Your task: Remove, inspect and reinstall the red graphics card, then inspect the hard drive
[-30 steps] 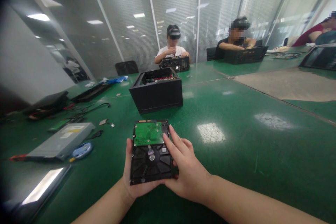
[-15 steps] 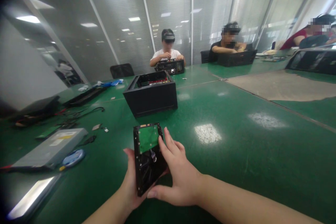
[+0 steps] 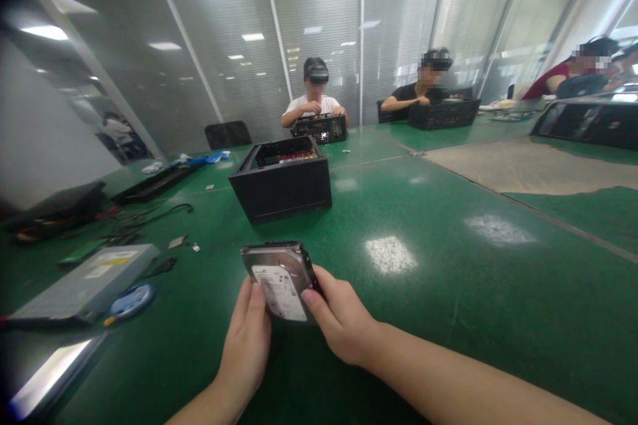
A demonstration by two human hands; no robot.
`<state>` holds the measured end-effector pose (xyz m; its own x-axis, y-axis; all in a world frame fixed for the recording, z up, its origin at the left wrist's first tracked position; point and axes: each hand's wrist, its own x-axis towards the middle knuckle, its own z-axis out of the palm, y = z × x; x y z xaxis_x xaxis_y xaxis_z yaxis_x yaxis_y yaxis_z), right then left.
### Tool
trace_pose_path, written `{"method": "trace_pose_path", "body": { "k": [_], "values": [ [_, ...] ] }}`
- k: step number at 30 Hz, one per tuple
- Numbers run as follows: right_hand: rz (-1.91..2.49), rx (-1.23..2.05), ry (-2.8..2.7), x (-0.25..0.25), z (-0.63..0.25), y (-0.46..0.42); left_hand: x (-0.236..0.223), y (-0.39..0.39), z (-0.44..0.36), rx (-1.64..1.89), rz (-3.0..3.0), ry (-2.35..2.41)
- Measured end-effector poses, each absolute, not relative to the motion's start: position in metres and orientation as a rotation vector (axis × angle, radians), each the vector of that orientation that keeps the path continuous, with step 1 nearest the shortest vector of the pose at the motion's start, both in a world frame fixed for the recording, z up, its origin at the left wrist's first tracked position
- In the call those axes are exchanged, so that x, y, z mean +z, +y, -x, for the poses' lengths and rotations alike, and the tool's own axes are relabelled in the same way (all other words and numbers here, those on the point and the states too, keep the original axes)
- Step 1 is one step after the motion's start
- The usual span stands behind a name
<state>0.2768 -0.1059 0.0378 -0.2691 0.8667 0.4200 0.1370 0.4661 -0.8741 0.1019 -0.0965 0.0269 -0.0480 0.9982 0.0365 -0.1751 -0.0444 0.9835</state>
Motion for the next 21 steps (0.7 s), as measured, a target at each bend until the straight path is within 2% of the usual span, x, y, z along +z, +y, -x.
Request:
{"method": "trace_pose_path", "body": {
  "k": [3,8,18,21],
  "values": [
    [0.966,1.07,-1.38,0.026,-0.273,-0.095,0.023,-0.095,-0.103,1.299,-0.974,0.993],
    [0.845,1.519,-0.803,0.013,-0.266,-0.084,0.028,-0.093,-0.108,1.258,-0.863,0.866],
    [0.665,1.723,-0.665,0.016,-0.271,-0.082,0.039,-0.091,-0.108,1.262,-0.799,0.763],
    [0.634,1.879,-0.623,0.016,-0.273,-0.08,0.04,-0.092,-0.108,1.297,-0.791,0.709]
  ]
}}
